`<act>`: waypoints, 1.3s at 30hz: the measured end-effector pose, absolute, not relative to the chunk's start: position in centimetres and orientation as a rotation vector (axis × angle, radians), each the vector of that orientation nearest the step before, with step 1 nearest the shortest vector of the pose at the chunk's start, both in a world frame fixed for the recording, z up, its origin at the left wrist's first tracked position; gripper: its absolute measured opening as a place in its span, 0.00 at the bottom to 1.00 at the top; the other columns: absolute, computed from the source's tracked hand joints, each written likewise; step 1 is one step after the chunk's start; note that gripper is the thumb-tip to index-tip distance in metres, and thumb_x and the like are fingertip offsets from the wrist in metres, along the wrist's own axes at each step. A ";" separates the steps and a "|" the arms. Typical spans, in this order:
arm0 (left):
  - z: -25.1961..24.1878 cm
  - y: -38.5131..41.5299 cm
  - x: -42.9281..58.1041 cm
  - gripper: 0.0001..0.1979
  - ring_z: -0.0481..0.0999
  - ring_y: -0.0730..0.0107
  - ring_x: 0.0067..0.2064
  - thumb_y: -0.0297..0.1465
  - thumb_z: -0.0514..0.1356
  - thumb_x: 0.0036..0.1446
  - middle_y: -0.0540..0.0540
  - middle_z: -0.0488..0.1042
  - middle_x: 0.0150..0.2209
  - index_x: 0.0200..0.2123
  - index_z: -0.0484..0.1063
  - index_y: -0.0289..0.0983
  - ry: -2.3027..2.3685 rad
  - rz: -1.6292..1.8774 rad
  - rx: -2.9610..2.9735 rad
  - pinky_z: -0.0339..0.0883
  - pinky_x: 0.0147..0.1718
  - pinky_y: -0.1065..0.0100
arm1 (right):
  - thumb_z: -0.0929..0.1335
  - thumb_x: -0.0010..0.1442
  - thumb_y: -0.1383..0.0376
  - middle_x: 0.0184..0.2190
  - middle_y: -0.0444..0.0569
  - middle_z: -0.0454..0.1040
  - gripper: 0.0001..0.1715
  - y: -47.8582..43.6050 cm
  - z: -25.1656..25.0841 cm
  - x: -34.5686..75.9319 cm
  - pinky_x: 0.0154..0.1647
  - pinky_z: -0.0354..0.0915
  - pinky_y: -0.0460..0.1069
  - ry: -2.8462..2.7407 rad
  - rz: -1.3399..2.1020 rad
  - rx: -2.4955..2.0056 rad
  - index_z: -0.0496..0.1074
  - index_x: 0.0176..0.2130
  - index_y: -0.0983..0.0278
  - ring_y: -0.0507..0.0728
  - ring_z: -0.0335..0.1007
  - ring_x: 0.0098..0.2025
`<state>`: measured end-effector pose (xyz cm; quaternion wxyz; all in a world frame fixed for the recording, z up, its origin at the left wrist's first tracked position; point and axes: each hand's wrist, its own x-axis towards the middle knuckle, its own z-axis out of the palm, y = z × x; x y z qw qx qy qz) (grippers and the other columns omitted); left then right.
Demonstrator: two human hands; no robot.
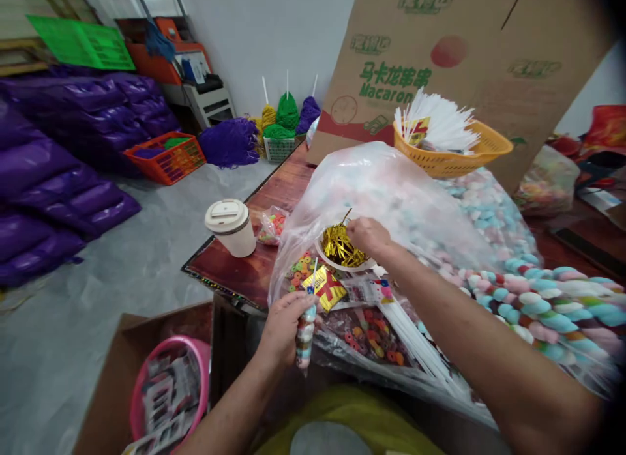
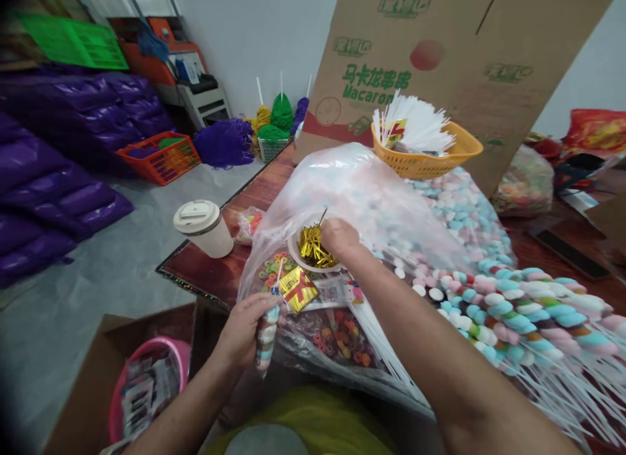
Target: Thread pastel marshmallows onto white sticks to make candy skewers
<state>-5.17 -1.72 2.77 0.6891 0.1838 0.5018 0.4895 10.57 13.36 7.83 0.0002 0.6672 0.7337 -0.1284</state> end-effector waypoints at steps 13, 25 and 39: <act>5.3 -0.9 -2.2 0.13 0.63 0.81 0.16 0.34 0.64 0.43 0.52 0.69 0.18 0.33 0.74 0.34 0.900 1.075 0.573 0.55 0.16 0.77 | 0.61 0.52 0.62 0.15 0.36 0.58 0.07 1.1 8.9 14.1 0.16 0.53 0.41 2.513 -1.786 1.970 0.59 0.26 0.63 0.46 0.54 0.16; 5.4 -1.0 2.3 0.12 0.65 0.80 0.18 0.32 0.68 0.36 0.51 0.70 0.20 0.26 0.73 0.32 0.876 0.933 0.578 0.58 0.18 0.76 | 0.65 0.50 0.62 0.18 0.38 0.62 0.09 -5.5 5.8 17.8 0.19 0.52 0.42 2.036 -2.418 2.342 0.65 0.24 0.65 0.46 0.53 0.19; 3.9 -4.6 4.6 0.10 0.68 0.75 0.27 0.33 0.61 0.44 0.50 0.70 0.23 0.30 0.74 0.34 0.987 0.806 0.781 0.62 0.28 0.75 | 0.60 0.54 0.68 0.18 0.36 0.53 0.33 -7.0 5.1 17.3 0.22 0.52 0.42 2.236 -2.196 2.454 0.55 0.59 0.64 0.47 0.46 0.19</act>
